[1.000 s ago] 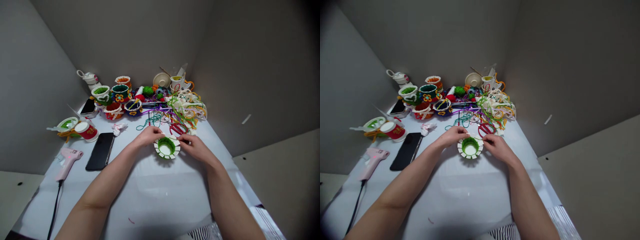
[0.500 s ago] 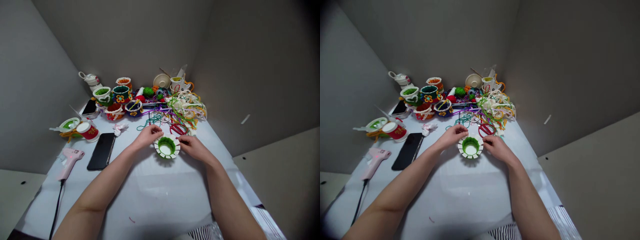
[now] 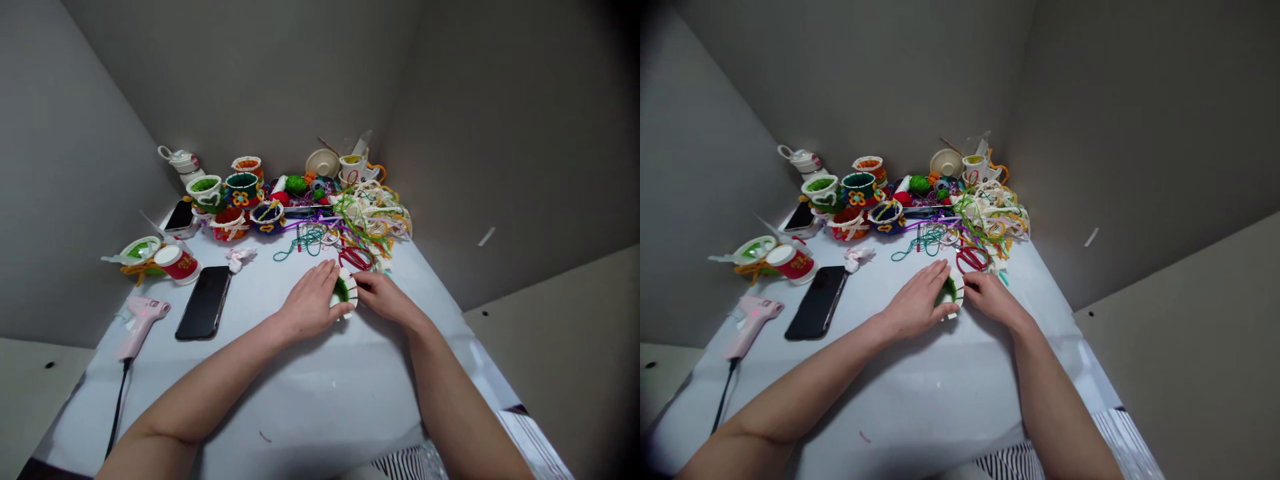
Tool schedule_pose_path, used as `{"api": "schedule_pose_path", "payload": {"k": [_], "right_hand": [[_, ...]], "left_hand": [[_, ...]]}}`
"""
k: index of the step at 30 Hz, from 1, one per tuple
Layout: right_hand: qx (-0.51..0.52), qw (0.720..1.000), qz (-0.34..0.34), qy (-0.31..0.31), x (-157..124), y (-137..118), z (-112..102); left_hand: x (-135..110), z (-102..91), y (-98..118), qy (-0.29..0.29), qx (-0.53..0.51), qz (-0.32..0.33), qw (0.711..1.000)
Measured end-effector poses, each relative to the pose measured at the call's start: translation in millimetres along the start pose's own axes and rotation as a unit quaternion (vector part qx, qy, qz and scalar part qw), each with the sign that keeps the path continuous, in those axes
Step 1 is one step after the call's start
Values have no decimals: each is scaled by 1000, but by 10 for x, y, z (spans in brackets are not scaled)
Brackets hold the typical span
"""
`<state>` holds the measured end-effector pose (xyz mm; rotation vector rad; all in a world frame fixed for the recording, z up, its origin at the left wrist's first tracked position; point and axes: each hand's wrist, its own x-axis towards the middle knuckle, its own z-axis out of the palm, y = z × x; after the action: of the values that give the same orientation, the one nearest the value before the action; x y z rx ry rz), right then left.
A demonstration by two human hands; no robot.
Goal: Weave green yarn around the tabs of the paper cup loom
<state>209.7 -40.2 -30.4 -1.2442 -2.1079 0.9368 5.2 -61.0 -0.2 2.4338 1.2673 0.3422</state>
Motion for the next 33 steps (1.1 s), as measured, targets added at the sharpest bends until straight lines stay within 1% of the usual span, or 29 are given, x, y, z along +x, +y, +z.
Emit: {"api": "schedule_pose_path", "payload": {"k": [5, 7, 8, 10, 12, 14, 16, 18, 21, 23, 25, 29, 31, 33], "right_hand": [[-8, 1000, 1, 7, 1, 13, 0], [-14, 1000, -1, 8, 2, 26, -1], [-16, 1000, -1, 8, 2, 30, -2], [-16, 1000, -1, 7, 2, 35, -3], [-12, 1000, 1, 7, 3, 33, -2], [-7, 1000, 2, 7, 4, 29, 0], [-8, 1000, 1, 5, 6, 23, 1], [-10, 1000, 1, 4, 9, 18, 0], [-12, 1000, 6, 4, 13, 17, -6], [-15, 1000, 11, 8, 14, 26, -13], [-15, 1000, 17, 18, 11, 42, -25], [5, 998, 32, 54, -5, 69, -64], [17, 996, 40, 82, -16, 59, -86], [25, 992, 44, 116, -25, 29, -104]], "left_hand": [[-37, 134, -5, 42, -39, -33, 998], [-55, 133, 9, 50, -57, -33, 997], [-60, 107, 13, 49, -68, -28, 996], [-45, -5, 2, 48, -96, -17, 994], [23, -174, -47, 56, -131, -19, 990], [158, -350, -137, 50, -178, -36, 982], [341, -471, -251, 14, -226, -48, 973], [526, -502, -361, -52, -240, -65, 967], [714, -404, -465, -145, -275, -53, 949], [746, -306, -486, -168, -302, -57, 937], [711, -232, -480, -143, -328, -79, 931], [557, -171, -447, -32, -348, -150, 925], [491, -157, -436, -8, -347, -171, 922], [448, -144, -424, 2, -350, -183, 919]]}}
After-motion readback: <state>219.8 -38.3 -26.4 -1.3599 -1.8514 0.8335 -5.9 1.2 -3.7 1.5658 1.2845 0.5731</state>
